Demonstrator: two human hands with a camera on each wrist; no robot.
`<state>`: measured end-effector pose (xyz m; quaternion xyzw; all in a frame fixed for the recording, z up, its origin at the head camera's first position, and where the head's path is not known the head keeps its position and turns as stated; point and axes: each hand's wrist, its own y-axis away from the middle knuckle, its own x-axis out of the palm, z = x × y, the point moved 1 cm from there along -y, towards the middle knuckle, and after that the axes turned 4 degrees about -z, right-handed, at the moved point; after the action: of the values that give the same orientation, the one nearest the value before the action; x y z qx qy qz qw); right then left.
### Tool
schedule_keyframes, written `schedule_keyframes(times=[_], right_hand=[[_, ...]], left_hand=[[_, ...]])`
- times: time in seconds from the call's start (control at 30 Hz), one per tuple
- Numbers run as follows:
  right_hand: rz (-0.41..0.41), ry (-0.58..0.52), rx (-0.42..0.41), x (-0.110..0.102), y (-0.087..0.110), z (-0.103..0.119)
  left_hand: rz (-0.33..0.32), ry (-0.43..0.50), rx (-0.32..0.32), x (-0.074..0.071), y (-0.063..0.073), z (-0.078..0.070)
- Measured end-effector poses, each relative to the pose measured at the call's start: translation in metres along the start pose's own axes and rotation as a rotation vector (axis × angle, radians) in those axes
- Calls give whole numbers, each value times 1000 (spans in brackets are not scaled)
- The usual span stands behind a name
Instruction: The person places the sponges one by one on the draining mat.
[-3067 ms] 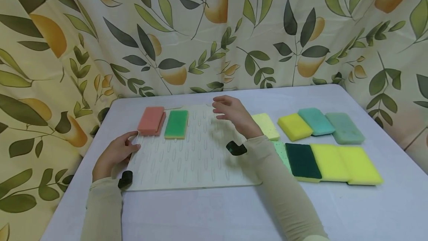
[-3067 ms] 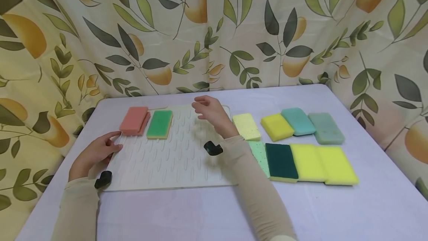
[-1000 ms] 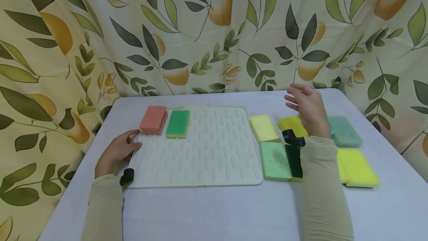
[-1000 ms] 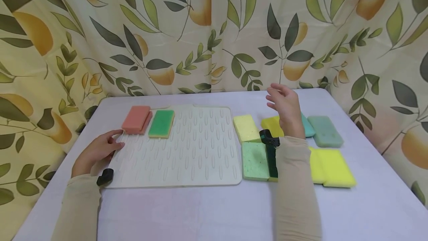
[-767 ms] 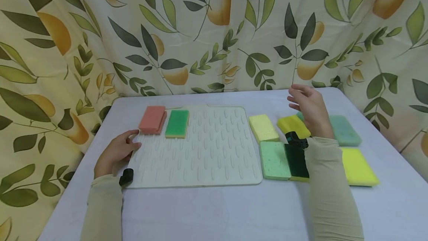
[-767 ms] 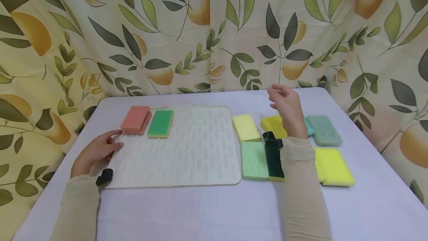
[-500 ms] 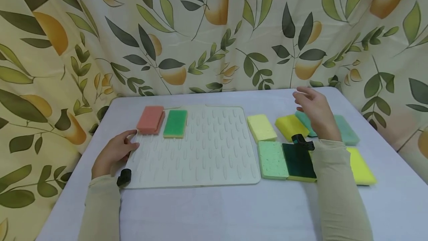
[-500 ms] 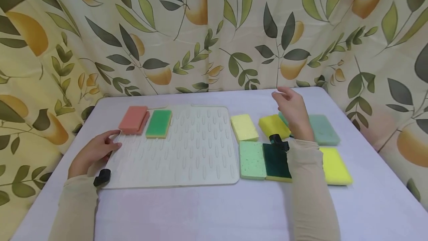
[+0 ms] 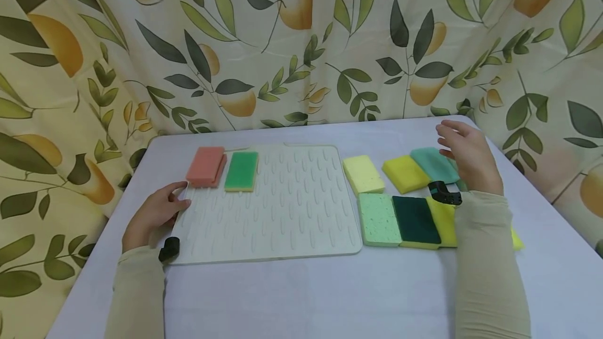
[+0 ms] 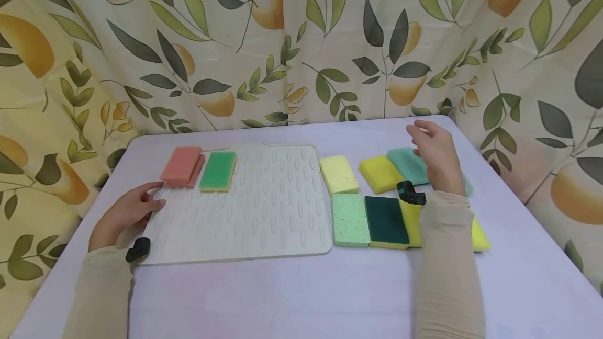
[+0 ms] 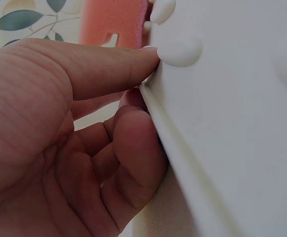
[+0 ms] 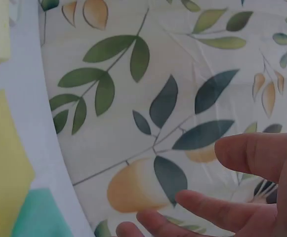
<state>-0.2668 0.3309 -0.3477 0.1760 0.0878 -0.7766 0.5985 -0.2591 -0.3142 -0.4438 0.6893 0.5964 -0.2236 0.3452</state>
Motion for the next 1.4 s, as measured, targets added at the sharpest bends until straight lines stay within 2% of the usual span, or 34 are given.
schedule_keyframes(times=[0.37, 0.67, 0.83, 0.97, 1.23, 1.4], right_hand=[[-8, 59, 43, -18, -2, -19], [43, 9, 85, -20, -10, -30], [42, 5, 104, -20, -14, -40], [47, 68, 112, -19, -17, -45], [185, 252, 127, -20, -19, -46], [220, 269, 140, -17, -23, -45]], left_hand=[[9, -3, -9, -2, 1, -1], [8, 0, -24, -1, 1, 2], [8, 10, -18, -2, 2, 0], [6, 13, -12, -2, 1, -1], [1, 11, -10, -2, 0, -3], [1, 17, -18, -2, 0, -3]])
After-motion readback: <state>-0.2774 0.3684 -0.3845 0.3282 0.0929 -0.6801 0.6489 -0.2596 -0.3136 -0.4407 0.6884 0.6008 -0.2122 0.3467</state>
